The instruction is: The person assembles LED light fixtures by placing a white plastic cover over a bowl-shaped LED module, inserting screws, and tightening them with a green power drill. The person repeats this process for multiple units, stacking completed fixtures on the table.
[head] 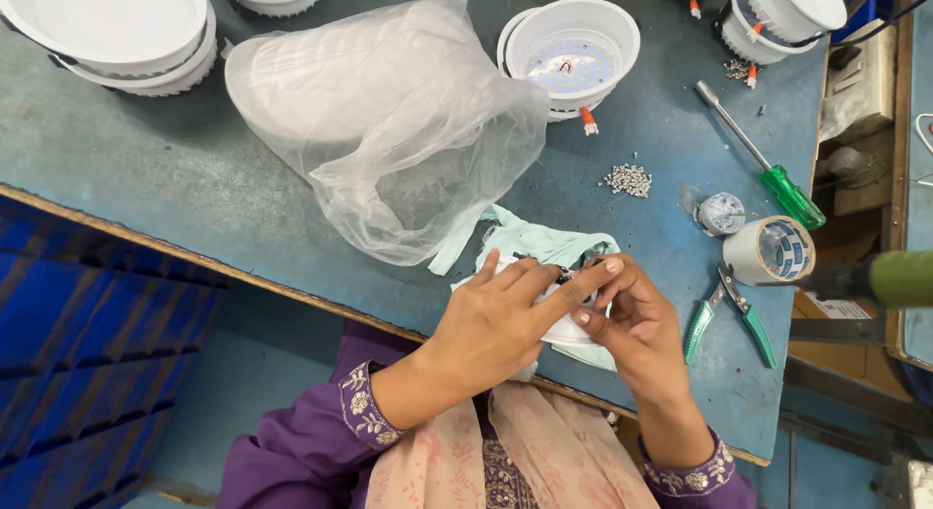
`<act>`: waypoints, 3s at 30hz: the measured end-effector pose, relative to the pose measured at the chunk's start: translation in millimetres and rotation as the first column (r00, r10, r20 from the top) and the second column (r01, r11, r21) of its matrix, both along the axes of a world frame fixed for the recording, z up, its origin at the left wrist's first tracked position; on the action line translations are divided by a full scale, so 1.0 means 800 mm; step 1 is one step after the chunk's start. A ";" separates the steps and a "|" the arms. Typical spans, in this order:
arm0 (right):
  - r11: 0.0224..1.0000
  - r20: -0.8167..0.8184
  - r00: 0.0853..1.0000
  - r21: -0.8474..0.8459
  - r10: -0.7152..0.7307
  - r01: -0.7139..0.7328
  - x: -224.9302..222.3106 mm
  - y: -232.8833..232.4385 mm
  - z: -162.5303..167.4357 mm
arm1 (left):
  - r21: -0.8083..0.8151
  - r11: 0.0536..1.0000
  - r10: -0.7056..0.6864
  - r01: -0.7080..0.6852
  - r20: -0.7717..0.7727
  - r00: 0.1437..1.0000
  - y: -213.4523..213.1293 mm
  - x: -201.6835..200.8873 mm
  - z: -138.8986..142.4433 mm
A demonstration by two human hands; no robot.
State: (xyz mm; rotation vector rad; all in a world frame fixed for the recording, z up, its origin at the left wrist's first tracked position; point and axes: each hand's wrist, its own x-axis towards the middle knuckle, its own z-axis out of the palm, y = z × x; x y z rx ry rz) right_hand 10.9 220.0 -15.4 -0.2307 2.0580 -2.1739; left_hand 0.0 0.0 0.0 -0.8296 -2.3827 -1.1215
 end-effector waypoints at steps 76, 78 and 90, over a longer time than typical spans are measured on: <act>0.961 -0.628 0.773 -0.260 -0.090 -0.099 0.026 0.084 0.136 | -0.116 0.993 0.026 -0.033 -0.061 0.998 0.055 0.001 0.041; 0.969 -0.627 0.777 -0.221 -0.056 -0.108 0.025 0.080 0.140 | -0.127 0.991 0.032 -0.041 -0.076 0.997 0.056 0.000 0.038; 0.988 -0.612 0.791 -0.109 0.022 -0.112 0.013 0.067 0.140 | -0.149 0.987 0.041 -0.057 -0.107 0.993 0.062 -0.001 0.029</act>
